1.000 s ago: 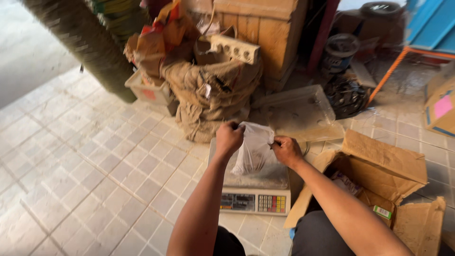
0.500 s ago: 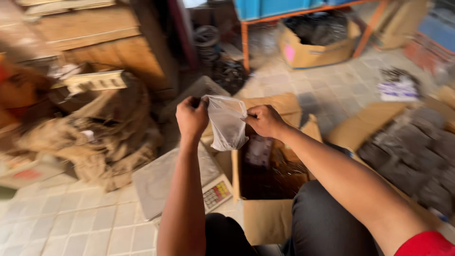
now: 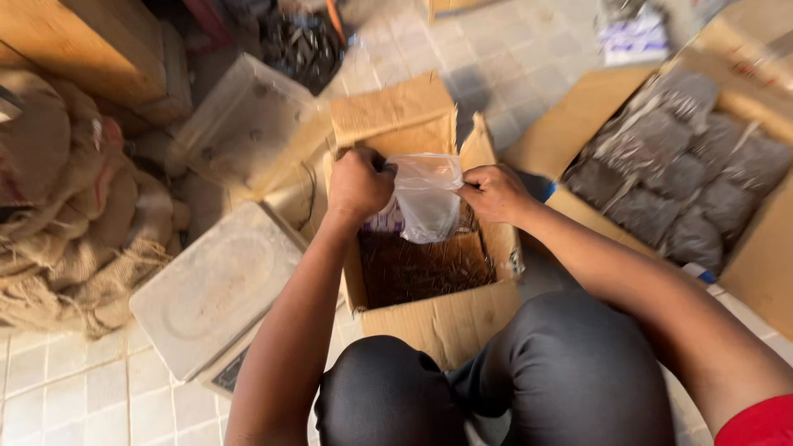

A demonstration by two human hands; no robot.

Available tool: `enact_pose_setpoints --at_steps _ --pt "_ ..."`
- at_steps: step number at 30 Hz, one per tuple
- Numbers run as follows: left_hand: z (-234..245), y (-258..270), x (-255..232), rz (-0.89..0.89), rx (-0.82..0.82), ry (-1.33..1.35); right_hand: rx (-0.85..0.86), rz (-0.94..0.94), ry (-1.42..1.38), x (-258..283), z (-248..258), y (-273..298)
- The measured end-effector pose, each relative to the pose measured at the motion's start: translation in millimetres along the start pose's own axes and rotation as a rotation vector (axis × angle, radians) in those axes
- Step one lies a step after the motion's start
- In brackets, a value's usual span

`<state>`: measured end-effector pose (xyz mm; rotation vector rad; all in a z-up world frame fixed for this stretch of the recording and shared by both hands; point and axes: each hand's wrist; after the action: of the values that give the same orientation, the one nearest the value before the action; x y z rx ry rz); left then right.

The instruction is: The person scoops nails from a cardboard box into a small plastic bag, places the bag on a digital scale to check the weight, and adjusts the contents by adding or removing nails. The person repeats this process several times and then places the filled bag into another box.

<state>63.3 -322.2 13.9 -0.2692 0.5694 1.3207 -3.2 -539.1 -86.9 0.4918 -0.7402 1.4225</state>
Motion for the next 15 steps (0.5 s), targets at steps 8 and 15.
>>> enact_pose_setpoints --at_steps 8,15 --pt "-75 13 46 0.101 0.157 -0.04 0.014 -0.063 -0.017 -52 -60 44" --pt "-77 12 47 0.055 0.253 -0.047 0.423 -0.366 -0.212 29 22 29"
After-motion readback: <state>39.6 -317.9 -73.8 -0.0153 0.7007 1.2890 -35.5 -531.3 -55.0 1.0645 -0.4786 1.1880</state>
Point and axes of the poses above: each hand's wrist, its own y-axis away from the middle knuckle, its own z-axis out of the back of the hand, x = y × z, and after that the axes turned 2 degrees about -y, right-handed
